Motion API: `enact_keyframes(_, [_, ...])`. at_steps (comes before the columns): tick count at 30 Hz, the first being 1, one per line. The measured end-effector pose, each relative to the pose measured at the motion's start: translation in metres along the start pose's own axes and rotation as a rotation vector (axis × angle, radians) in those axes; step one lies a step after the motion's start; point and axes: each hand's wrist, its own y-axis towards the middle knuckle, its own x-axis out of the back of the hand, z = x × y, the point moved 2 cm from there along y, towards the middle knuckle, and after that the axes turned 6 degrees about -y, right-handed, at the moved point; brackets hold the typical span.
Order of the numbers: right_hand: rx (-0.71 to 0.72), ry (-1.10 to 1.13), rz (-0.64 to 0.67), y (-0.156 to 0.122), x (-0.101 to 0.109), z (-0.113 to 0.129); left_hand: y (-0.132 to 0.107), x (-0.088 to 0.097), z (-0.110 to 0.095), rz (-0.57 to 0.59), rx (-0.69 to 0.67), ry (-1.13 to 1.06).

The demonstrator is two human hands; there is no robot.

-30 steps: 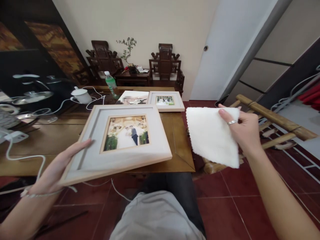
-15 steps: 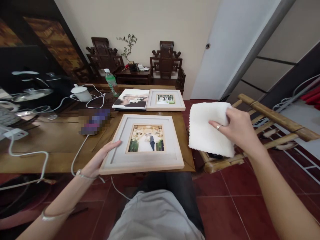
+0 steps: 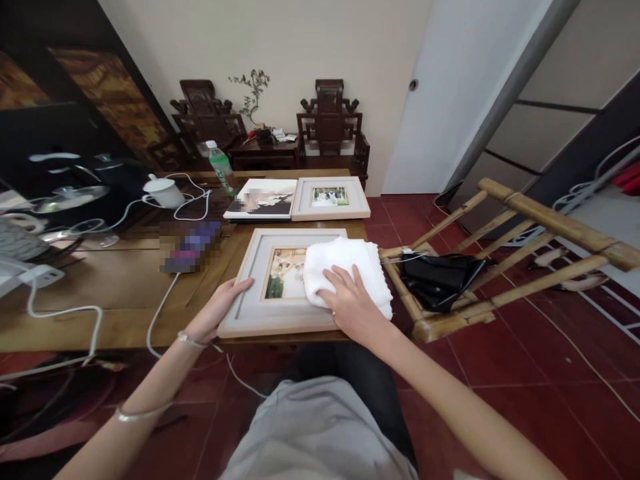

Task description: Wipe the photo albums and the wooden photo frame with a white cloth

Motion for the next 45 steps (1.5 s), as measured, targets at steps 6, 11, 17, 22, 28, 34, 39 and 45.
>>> enact_keyframes(6, [-0.035, 0.086, 0.113, 0.022, -0.010, -0.018, 0.022, 0.006, -0.008, -0.070, -0.216, 0.274])
enact_keyframes(11, [-0.080, 0.096, 0.110, 0.039, -0.018, -0.031, 0.044, 0.003, -0.011, -0.178, -0.538, 0.669])
enact_keyframes(17, [-0.065, 0.142, 0.028, 0.038, -0.020, -0.040, 0.067, -0.010, -0.009, 0.075, -0.970, 0.935])
enact_keyframes(22, [-0.104, 0.144, 0.019, 0.042, -0.024, -0.046, 0.087, -0.009, -0.010, 0.272, -0.957, 0.984])
enact_keyframes(28, [-0.115, 0.139, -0.007, 0.048, -0.030, -0.050, 0.101, -0.009, -0.006, 0.226, -0.991, 0.993])
enact_keyframes(34, [-0.117, 0.110, -0.002, 0.053, -0.033, -0.055, 0.112, -0.008, -0.007, 0.206, -0.992, 0.987])
enact_keyframes(39, [-0.113, 0.064, 0.009, 0.051, -0.033, -0.054, 0.113, -0.009, -0.007, 0.177, -0.977, 0.990])
enact_keyframes(45, [-0.222, -0.059, -0.151, 0.100, -0.021, -0.051, 0.111, -0.010, -0.004, 0.202, -0.976, 1.001])
